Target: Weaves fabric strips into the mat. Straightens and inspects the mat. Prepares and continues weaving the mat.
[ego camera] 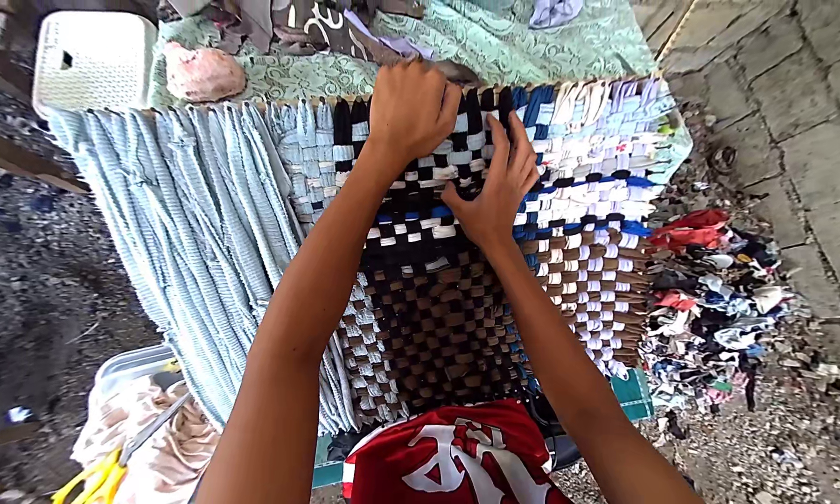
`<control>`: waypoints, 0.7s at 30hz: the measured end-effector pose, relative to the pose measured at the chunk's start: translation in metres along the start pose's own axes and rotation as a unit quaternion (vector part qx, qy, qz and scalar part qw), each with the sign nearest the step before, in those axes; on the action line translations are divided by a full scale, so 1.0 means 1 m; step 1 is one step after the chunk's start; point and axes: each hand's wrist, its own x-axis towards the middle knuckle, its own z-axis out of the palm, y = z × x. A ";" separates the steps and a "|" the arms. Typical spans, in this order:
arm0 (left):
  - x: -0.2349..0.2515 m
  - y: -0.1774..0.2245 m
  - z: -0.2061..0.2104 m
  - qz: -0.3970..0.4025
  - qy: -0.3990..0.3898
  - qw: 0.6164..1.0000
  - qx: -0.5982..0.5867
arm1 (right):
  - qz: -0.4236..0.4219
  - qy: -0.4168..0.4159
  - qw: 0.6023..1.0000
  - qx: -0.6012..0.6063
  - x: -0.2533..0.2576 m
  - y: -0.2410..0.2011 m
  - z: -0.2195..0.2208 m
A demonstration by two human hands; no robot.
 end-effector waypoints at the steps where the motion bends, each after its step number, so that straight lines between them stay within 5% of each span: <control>1: 0.000 0.000 0.000 -0.002 0.005 1.000 0.001 | 0.001 0.003 1.000 0.009 -0.001 0.000 0.000; 11: 0.003 0.000 -0.010 -0.017 -0.052 0.998 -0.015 | 0.018 0.067 0.997 -0.018 0.031 -0.031 0.007; 21: 0.008 0.004 -0.017 -0.059 -0.109 0.992 -0.028 | 0.044 0.080 0.992 0.092 0.029 -0.023 0.008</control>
